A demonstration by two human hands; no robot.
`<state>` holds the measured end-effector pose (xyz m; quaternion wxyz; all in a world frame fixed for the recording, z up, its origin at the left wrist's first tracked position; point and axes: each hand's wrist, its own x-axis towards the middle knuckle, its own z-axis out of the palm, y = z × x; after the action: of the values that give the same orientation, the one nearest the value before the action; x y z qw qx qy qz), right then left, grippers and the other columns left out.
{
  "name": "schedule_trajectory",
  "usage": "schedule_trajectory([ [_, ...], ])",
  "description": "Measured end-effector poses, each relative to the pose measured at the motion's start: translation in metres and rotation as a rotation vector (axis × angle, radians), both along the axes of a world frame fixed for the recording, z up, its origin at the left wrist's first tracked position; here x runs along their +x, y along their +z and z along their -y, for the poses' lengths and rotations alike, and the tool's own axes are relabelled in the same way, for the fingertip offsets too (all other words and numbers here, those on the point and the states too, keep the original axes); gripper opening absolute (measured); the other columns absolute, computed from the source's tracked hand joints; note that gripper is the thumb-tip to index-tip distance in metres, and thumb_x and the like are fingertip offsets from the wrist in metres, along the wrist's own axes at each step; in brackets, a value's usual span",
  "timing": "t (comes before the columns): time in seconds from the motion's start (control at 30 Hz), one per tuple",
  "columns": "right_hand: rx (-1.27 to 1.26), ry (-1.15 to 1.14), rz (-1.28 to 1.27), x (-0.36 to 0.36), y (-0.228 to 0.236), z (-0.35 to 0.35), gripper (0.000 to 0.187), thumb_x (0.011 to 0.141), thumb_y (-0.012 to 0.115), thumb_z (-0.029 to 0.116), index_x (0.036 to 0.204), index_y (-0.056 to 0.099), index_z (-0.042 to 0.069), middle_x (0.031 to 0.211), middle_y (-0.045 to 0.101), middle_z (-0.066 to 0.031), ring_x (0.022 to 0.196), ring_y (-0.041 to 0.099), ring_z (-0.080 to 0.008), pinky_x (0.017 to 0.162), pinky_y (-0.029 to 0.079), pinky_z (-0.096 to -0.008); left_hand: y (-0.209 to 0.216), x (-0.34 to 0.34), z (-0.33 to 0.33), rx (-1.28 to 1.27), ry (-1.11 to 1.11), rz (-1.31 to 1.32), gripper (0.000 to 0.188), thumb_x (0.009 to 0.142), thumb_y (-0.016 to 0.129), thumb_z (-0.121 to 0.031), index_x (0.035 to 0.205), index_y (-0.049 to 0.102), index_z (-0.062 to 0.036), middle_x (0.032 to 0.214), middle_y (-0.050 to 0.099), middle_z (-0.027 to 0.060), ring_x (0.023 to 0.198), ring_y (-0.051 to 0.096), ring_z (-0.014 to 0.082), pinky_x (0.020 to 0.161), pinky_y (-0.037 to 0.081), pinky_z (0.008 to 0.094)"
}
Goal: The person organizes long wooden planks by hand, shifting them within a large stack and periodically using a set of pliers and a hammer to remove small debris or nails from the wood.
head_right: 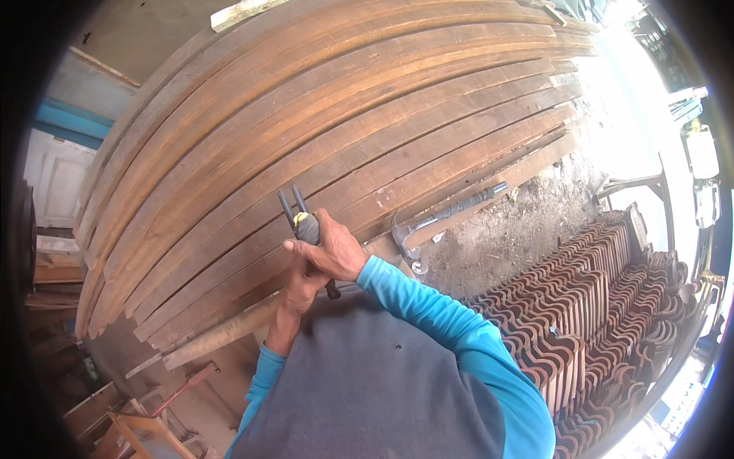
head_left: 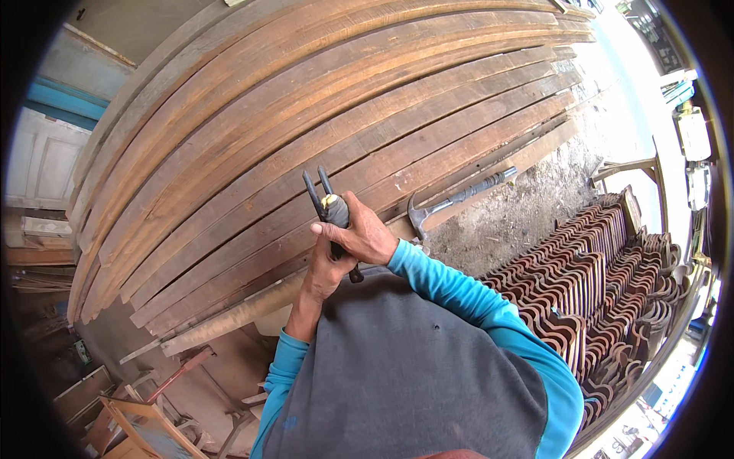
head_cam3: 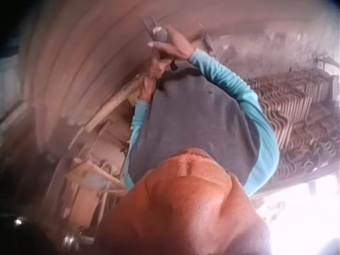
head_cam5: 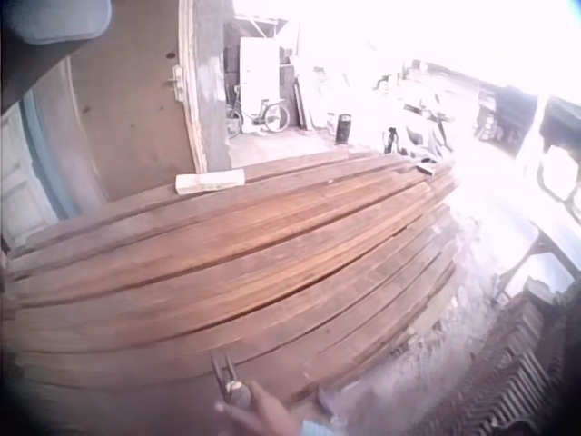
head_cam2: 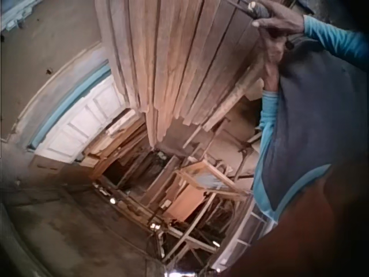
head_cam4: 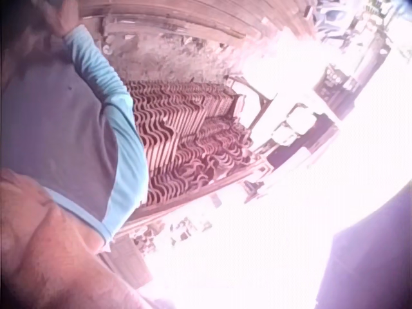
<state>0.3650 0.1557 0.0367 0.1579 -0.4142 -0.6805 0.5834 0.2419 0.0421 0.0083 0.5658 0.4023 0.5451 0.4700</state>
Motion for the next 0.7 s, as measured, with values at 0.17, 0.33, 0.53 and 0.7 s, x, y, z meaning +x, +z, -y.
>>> schedule_trajectory([
  [0.17,-0.062,-0.035,-0.032,0.019,-0.011,-0.008,0.093,0.087,0.066,0.076,0.119,0.051,-0.010,0.095,0.069,-0.0306,0.093,0.072,-0.0432,0.082,0.057,-0.0493,0.015,0.020,-0.015,-0.020,0.060,0.162,0.054,0.092,0.074,-0.012,0.137,0.047,-0.0004,0.115,0.060,0.0066,0.103,0.062,0.0171,0.088,0.053,0.0325],
  [0.33,-0.009,0.068,-0.022,0.067,-0.004,-0.029,0.065,0.100,0.060,0.057,0.120,0.062,-0.005,0.116,0.068,-0.0249,0.112,0.067,-0.0358,0.094,0.054,-0.0441,0.014,0.019,-0.017,-0.054,0.149,0.364,0.042,0.095,0.062,-0.008,0.134,0.048,-0.0042,0.087,0.058,0.0019,0.073,0.055,0.0094,0.067,0.049,0.0272],
  [0.53,0.694,0.022,0.810,0.195,-0.047,-0.041,0.048,0.081,0.072,0.009,0.128,0.059,0.009,0.134,0.058,-0.0143,0.131,0.051,-0.0351,0.108,0.039,-0.0491,0.010,-0.021,0.001,0.128,0.458,0.455,0.052,0.090,0.056,-0.017,0.138,0.048,0.0006,0.081,0.055,0.0051,0.067,0.052,0.0101,0.059,0.046,0.0257],
  [0.7,0.786,0.112,0.952,0.213,-0.072,-0.050,0.049,0.081,0.073,0.006,0.128,0.061,0.014,0.138,0.058,-0.0108,0.133,0.050,-0.0323,0.113,0.036,-0.0496,-0.002,-0.058,0.021,0.043,0.661,0.733,0.029,0.098,0.062,-0.015,0.125,0.056,-0.0061,0.079,0.051,-0.0003,0.058,0.045,0.0047,0.050,0.040,0.0224],
])
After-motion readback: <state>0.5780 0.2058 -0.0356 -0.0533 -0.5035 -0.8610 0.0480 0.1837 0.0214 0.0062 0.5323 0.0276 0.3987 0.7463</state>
